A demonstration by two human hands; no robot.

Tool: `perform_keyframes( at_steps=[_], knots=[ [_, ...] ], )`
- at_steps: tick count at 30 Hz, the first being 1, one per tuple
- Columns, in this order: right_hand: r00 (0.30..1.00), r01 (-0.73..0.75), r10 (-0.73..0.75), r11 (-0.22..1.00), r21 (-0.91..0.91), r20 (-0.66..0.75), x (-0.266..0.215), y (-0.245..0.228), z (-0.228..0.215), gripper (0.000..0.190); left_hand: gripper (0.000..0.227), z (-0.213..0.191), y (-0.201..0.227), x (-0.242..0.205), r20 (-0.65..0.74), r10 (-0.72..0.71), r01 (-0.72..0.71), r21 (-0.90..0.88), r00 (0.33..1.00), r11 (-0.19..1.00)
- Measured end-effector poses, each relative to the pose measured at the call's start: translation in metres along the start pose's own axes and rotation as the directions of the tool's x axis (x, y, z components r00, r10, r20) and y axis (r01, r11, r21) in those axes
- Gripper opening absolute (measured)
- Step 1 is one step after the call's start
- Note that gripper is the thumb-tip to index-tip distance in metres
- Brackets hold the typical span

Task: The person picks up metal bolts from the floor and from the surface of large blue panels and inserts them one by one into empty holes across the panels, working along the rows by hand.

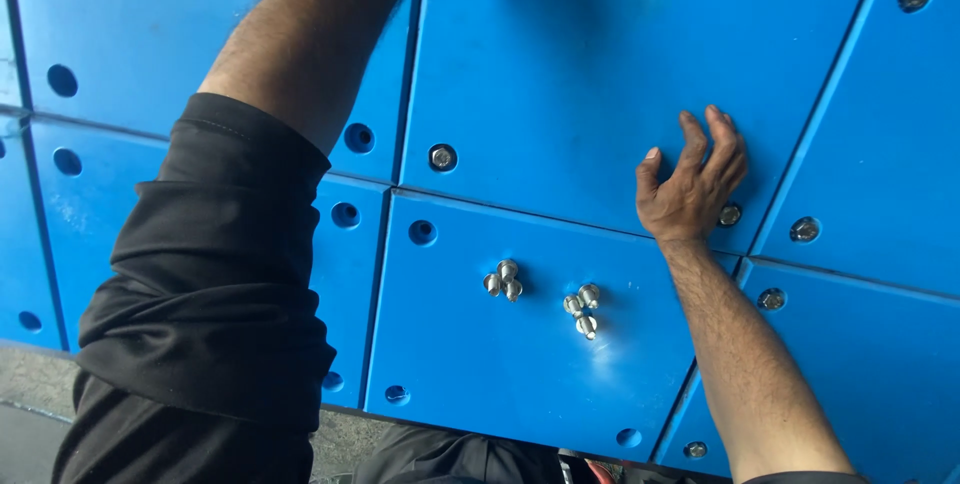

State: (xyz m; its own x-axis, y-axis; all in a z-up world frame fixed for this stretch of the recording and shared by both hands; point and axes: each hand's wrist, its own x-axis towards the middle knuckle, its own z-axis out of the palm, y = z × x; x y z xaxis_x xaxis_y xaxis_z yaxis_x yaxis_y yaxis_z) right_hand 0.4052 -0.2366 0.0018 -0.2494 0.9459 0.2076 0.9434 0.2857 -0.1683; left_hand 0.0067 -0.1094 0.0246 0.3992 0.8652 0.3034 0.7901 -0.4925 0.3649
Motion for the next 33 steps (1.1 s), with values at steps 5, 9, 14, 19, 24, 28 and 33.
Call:
perform_keyframes(
  at_steps=[5,9,14,19,24,28,33],
  knots=[
    [1.000,0.014,-0.013,0.999,0.050,-0.019,-0.004,-0.003,-0.004,0.046,0.016,-0.023,0.040,-0.022,-0.157,0.027,-0.025,0.015,0.987,1.000],
    [0.995,0.082,-0.079,0.996,0.033,-0.065,-0.007,-0.001,-0.005,0.041,0.018,-0.056,0.118,-0.110,-0.084,-0.305,0.261,-0.334,0.949,0.906],
    [0.998,0.055,-0.049,0.989,0.136,-0.047,-0.038,0.002,-0.023,0.035,0.021,-0.081,0.233,-0.265,-0.007,-0.616,0.588,-0.290,0.788,0.755],
    [0.996,-0.071,0.081,0.969,0.238,-0.032,-0.164,-0.006,-0.084,0.029,0.032,-0.099,0.313,-0.386,0.172,-0.556,0.578,-0.132,0.813,0.805],
    [0.982,-0.084,0.055,0.984,0.160,0.181,-0.358,0.001,-0.109,0.036,0.056,-0.094,0.331,-0.467,0.318,-0.393,0.430,-0.051,0.863,0.902],
    [0.936,-0.340,0.321,0.931,0.136,0.144,-0.417,-0.005,-0.124,0.058,0.053,-0.083,0.330,-0.476,0.378,-0.395,0.384,0.109,0.837,0.917],
    [0.952,-0.302,0.288,0.940,0.158,0.101,-0.423,-0.002,-0.121,0.071,0.042,-0.076,0.329,-0.478,0.518,-0.431,0.374,0.216,0.739,0.902]
  ],
)
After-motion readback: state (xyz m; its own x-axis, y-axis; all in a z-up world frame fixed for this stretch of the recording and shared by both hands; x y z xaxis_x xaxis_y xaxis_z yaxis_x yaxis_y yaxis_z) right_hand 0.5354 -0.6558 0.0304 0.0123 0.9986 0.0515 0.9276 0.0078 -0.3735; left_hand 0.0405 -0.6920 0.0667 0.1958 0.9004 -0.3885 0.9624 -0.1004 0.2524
